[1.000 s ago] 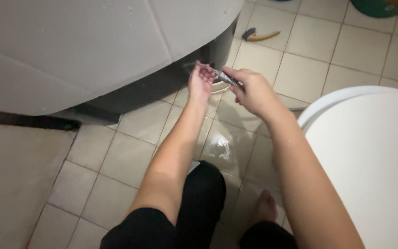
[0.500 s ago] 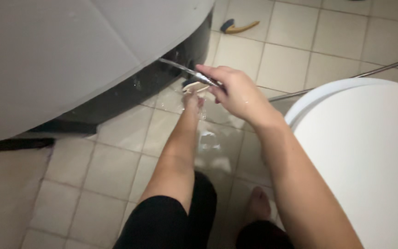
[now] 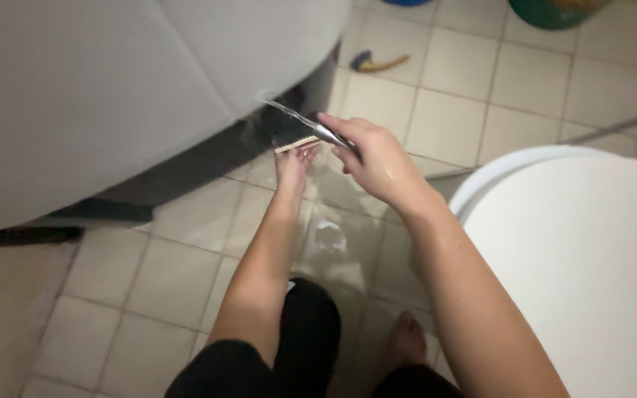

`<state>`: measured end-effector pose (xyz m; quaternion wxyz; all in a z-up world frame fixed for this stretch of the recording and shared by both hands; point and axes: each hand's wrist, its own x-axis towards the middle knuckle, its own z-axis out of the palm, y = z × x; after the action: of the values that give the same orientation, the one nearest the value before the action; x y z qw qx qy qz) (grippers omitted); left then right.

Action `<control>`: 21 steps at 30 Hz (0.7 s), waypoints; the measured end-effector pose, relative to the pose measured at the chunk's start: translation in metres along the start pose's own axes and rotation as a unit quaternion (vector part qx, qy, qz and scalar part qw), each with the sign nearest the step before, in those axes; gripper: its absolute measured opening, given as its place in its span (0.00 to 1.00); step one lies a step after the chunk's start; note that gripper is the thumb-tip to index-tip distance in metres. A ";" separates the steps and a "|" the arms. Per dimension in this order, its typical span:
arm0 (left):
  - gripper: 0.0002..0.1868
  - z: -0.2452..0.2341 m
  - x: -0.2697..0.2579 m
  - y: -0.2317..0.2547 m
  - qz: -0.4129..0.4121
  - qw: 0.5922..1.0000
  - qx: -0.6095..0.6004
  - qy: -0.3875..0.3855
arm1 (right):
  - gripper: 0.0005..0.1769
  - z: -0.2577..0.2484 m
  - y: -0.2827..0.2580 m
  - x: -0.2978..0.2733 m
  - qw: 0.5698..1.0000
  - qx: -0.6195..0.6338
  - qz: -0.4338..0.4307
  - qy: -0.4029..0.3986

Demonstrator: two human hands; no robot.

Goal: The person cleans the exterior and control panel of a washing machine by rinsing the surface with a handheld sprayer, scrubbing with a brush, and wiping the edges and buttons by hand.

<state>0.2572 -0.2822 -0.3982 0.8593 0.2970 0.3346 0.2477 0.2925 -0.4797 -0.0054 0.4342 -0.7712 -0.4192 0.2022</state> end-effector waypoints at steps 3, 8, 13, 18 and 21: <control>0.13 0.023 -0.024 0.066 0.083 0.997 -0.005 0.005 | 0.28 0.002 0.002 0.001 0.999 -0.048 -0.021 0.004; 0.19 0.027 0.001 0.105 0.053 0.997 -0.064 -0.001 | 0.30 0.015 0.014 0.001 0.988 -0.104 -0.110 0.028; 0.17 0.022 0.009 0.103 0.045 0.993 -0.101 -0.029 | 0.28 0.017 0.009 -0.001 0.998 -0.060 -0.001 0.001; 0.22 -0.013 -0.052 0.139 0.142 0.974 -0.172 0.037 | 0.28 0.018 -0.003 -0.001 0.996 -0.090 -0.002 -0.004; 0.22 -0.046 -0.086 0.169 0.219 0.964 -0.147 -0.030 | 0.28 0.022 -0.001 0.003 0.997 -0.082 0.000 -0.013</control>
<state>0.1294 -0.2013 -0.2752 0.8281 0.2409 0.1951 0.4671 0.2788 -0.4662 -0.0162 0.3638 -0.8016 -0.4402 0.1769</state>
